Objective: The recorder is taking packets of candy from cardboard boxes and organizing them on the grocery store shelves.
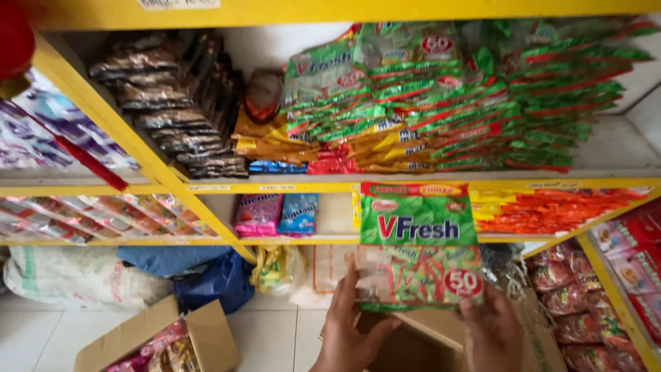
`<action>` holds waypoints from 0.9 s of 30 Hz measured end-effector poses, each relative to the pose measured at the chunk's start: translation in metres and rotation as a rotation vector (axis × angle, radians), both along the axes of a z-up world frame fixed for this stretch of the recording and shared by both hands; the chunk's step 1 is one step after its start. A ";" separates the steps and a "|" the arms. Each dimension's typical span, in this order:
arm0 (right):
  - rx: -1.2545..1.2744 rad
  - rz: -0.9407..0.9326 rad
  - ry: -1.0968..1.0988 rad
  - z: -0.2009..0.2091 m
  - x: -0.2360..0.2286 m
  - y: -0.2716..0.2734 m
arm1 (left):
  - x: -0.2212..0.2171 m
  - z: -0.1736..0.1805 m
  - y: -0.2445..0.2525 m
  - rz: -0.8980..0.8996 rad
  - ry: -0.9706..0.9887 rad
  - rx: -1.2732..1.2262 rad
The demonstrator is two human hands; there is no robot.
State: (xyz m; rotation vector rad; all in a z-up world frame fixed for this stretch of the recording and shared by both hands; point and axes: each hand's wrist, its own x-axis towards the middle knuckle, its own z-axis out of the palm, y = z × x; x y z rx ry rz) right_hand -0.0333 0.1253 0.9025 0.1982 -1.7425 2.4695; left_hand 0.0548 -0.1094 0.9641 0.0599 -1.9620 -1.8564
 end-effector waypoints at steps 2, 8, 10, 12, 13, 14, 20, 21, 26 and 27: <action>0.011 -0.024 0.009 0.036 -0.012 -0.007 | -0.016 0.019 -0.006 0.051 0.075 -0.135; -0.081 -0.046 0.124 0.135 -0.097 -0.041 | -0.118 0.083 -0.025 0.195 0.419 -0.422; -0.081 -0.066 0.120 0.155 -0.135 -0.051 | -0.160 0.099 -0.031 0.196 0.486 -0.420; -0.094 -0.026 0.298 0.162 -0.182 -0.057 | -0.202 0.114 -0.035 0.278 0.622 -0.466; -0.094 -0.029 0.303 0.170 -0.200 -0.063 | -0.224 0.121 -0.042 0.276 0.627 -0.465; -0.078 -0.013 0.333 0.179 -0.218 -0.070 | -0.245 0.128 -0.048 0.276 0.676 -0.509; 0.121 -0.074 0.444 0.204 -0.296 -0.101 | -0.344 0.152 -0.058 0.355 0.638 -0.561; 0.202 -0.139 0.451 0.211 -0.299 -0.107 | -0.357 0.150 -0.059 0.388 0.609 -0.565; 0.553 -0.469 0.684 0.203 -0.324 -0.101 | -0.381 0.163 -0.055 0.497 0.529 -0.770; 0.698 -0.603 0.771 0.205 -0.320 -0.102 | -0.392 0.160 -0.055 0.514 0.533 -0.811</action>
